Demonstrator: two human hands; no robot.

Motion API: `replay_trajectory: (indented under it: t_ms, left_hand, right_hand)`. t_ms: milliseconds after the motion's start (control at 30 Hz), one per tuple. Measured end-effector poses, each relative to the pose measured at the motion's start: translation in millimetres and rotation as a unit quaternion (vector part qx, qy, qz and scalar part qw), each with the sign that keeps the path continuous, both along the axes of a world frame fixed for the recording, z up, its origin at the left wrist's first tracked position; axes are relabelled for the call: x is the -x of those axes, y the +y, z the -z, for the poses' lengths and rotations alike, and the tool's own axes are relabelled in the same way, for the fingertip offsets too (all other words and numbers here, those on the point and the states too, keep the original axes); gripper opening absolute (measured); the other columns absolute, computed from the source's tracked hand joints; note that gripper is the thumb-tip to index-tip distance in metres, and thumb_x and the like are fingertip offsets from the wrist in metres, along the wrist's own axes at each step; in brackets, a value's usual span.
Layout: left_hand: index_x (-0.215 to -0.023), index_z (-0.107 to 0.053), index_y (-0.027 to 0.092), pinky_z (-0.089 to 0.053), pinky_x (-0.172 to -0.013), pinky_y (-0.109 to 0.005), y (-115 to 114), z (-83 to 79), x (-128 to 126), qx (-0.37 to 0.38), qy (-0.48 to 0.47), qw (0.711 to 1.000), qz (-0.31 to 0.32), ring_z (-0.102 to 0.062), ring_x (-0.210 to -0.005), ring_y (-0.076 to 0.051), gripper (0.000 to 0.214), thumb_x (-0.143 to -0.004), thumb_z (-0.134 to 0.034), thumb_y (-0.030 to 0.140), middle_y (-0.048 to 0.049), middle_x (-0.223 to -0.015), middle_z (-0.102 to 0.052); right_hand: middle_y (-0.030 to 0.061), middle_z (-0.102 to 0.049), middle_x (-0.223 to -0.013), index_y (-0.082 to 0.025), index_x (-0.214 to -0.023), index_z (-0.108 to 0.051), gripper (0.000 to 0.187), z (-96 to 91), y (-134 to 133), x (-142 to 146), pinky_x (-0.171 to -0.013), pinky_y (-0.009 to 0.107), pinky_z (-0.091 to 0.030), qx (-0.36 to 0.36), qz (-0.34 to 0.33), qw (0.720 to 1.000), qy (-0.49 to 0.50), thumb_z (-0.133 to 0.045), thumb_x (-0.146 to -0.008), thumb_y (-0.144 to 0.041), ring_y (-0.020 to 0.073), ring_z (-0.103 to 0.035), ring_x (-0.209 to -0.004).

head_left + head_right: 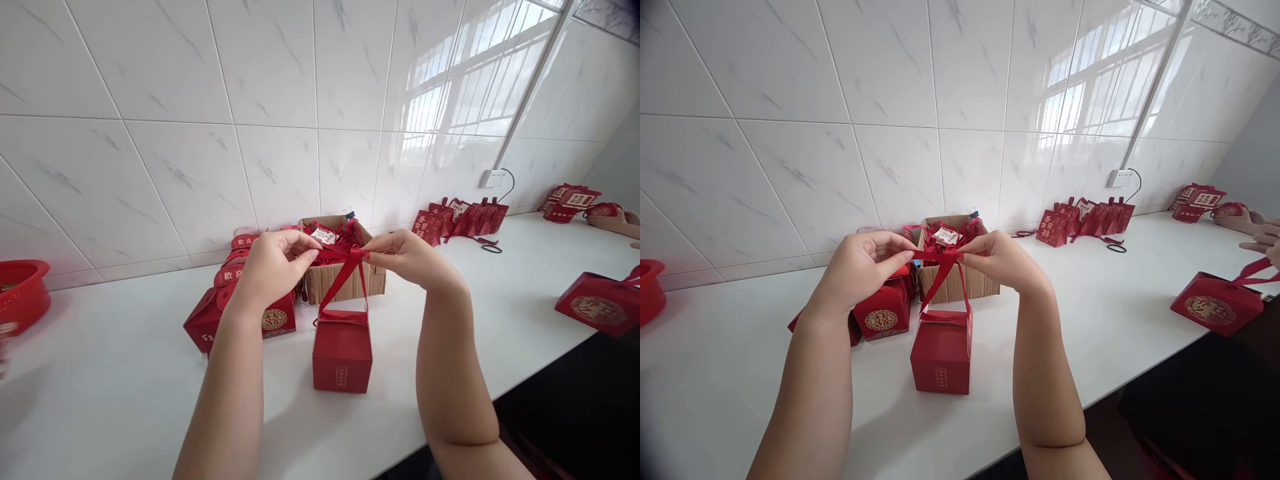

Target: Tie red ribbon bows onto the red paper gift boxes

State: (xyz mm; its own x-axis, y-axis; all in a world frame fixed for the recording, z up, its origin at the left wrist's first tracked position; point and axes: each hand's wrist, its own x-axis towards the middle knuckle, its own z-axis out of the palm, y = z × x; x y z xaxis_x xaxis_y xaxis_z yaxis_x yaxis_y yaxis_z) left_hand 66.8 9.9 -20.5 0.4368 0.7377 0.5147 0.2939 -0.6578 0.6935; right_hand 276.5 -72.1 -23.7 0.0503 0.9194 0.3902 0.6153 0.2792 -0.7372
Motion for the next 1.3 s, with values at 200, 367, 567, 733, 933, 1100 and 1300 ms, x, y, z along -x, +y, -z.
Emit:
replay_trajectory:
  t_ms: [200,367,567,733,933,1100,1300]
  left_hand:
    - [-0.082,-0.069,0.018,-0.050,-0.069,-0.030,1.2,-3.3,9.1,0.015,-0.020,1.000,-0.017,-0.066,-0.077,-0.019,0.014,-0.076,-0.065,0.031,-0.0037,-0.081,-0.072]
    - [-0.080,-0.068,0.019,-0.050,-0.070,-0.031,1.7,0.2,16.5,0.022,0.013,0.999,-0.021,-0.065,-0.080,-0.020,0.014,-0.076,-0.064,0.032,-0.0043,-0.087,-0.071]
    - [-0.082,-0.067,0.020,-0.049,-0.073,-0.032,-2.4,7.7,27.2,0.040,0.046,0.998,-0.017,-0.065,-0.083,-0.021,0.012,-0.076,-0.062,0.028,-0.0041,-0.087,-0.072]
    - [-0.081,-0.066,0.021,-0.048,-0.067,-0.030,-1.5,11.3,30.9,0.020,0.048,0.998,-0.042,-0.065,-0.077,-0.020,0.011,-0.076,-0.060,0.029,-0.0019,-0.082,-0.071]
    - [-0.080,-0.066,0.021,-0.048,-0.065,-0.028,-13.2,5.6,37.3,0.007,0.051,0.998,-0.019,-0.065,-0.076,-0.019,0.011,-0.077,-0.058,0.027,-0.0017,-0.079,-0.071]
    - [-0.081,-0.066,0.023,-0.049,-0.064,-0.027,-27.1,0.7,44.9,-0.002,0.052,0.999,0.009,-0.065,-0.075,-0.018,0.012,-0.078,-0.059,0.032,-0.0003,-0.080,-0.071]
    - [-0.078,-0.067,0.024,-0.050,-0.062,-0.029,-24.9,4.3,53.5,-0.010,0.082,0.996,-0.012,-0.065,-0.072,-0.020,0.011,-0.076,-0.060,0.032,-0.0011,-0.079,-0.071]
  right_hand:
    - [0.0016,-0.059,-0.061,-0.020,-0.082,-0.078,0.028,8.3,-1.3,0.9,-0.049,0.025,-0.031,0.000,0.033,0.999,0.029,-0.064,-0.075,-0.043,0.0117,-0.044,-0.058]
    - [0.0036,-0.064,-0.067,-0.019,-0.083,-0.077,0.024,22.2,-6.3,0.5,-0.052,0.026,-0.037,0.004,0.053,0.994,0.098,-0.064,-0.074,-0.037,0.0139,-0.051,-0.061]
    - [0.0051,-0.068,-0.071,-0.018,-0.074,-0.075,0.019,32.2,-12.9,7.5,-0.059,0.027,-0.044,0.010,0.069,0.976,0.205,-0.070,-0.068,-0.036,0.0163,-0.059,-0.068]
    - [0.0030,-0.069,-0.077,-0.019,-0.072,-0.069,0.023,33.4,-11.2,18.5,-0.065,0.025,-0.046,0.014,0.033,0.932,0.361,-0.073,-0.067,-0.042,0.0149,-0.064,-0.072]
    - [0.0016,-0.068,-0.075,-0.020,-0.068,-0.065,0.024,33.4,-8.7,16.8,-0.063,0.025,-0.046,-0.037,0.088,0.918,0.385,-0.073,-0.066,-0.043,0.0146,-0.063,-0.068]
    - [0.0005,-0.066,-0.072,-0.021,-0.068,-0.063,0.025,44.1,-3.4,8.3,-0.062,0.025,-0.047,-0.052,0.129,0.903,0.406,-0.073,-0.065,-0.044,0.0144,-0.063,-0.067]
    - [0.0016,-0.066,-0.075,-0.021,-0.072,-0.064,0.028,66.7,-3.6,-3.7,-0.063,0.025,-0.047,-0.030,0.140,0.895,0.422,-0.074,-0.064,-0.046,0.0149,-0.063,-0.070]
